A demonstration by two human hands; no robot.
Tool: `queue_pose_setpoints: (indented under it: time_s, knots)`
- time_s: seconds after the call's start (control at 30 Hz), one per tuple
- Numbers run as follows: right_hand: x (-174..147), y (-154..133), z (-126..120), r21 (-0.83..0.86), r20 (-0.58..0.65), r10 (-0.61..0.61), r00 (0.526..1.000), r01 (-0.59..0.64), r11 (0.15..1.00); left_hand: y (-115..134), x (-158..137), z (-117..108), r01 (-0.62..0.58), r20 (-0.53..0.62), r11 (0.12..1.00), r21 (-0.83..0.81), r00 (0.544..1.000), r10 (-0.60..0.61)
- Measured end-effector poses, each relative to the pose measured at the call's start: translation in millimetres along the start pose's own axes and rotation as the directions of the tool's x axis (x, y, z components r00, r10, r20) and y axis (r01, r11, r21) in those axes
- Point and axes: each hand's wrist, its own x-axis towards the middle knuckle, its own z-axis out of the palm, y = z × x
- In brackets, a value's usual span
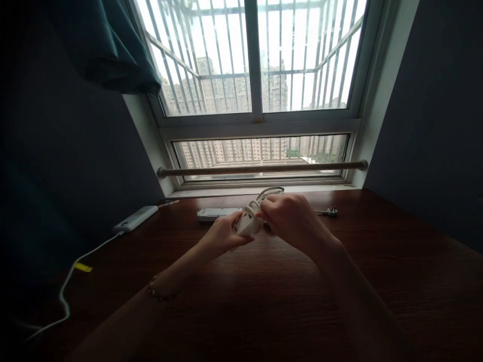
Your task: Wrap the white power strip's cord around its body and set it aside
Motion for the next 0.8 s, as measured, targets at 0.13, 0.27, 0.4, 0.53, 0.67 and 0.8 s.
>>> queue_pose_setpoints:
  time_s: [0.13,0.27,0.4,0.53,0.67,0.8]
  knots:
    - [1.8,1.4,1.7,0.078,0.045,-0.055,0.997,0.051,0.996,9.2,-4.9,0.0,-0.178,-0.062,0.888,0.424,0.973,0.224]
    - [3.2,1.0,2.4,0.212,0.138,-0.111,0.984,0.08,0.974,16.6,-9.8,3.0,-0.253,0.003,0.757,0.602,0.949,0.314]
    - [1.9,5.4,3.5,0.309,0.202,-0.071,0.977,0.005,0.951,15.9,-11.0,2.6,-0.465,0.193,0.598,0.653,0.865,0.463]
    - [1.3,11.4,2.8,0.465,0.222,-0.026,0.975,-0.082,0.882,16.7,-10.8,-5.4,-0.651,0.356,0.575,0.496,0.756,0.549]
    - [1.9,13.8,1.4,0.658,0.262,-0.067,0.963,-0.127,0.742,28.9,-19.3,-13.0,-0.711,0.407,0.598,0.37,0.703,0.583]
    - [3.5,12.6,7.5,0.839,0.291,-0.172,0.941,-0.165,0.519,37.8,-30.4,-13.1,-0.718,0.349,0.664,0.209,0.689,0.635]
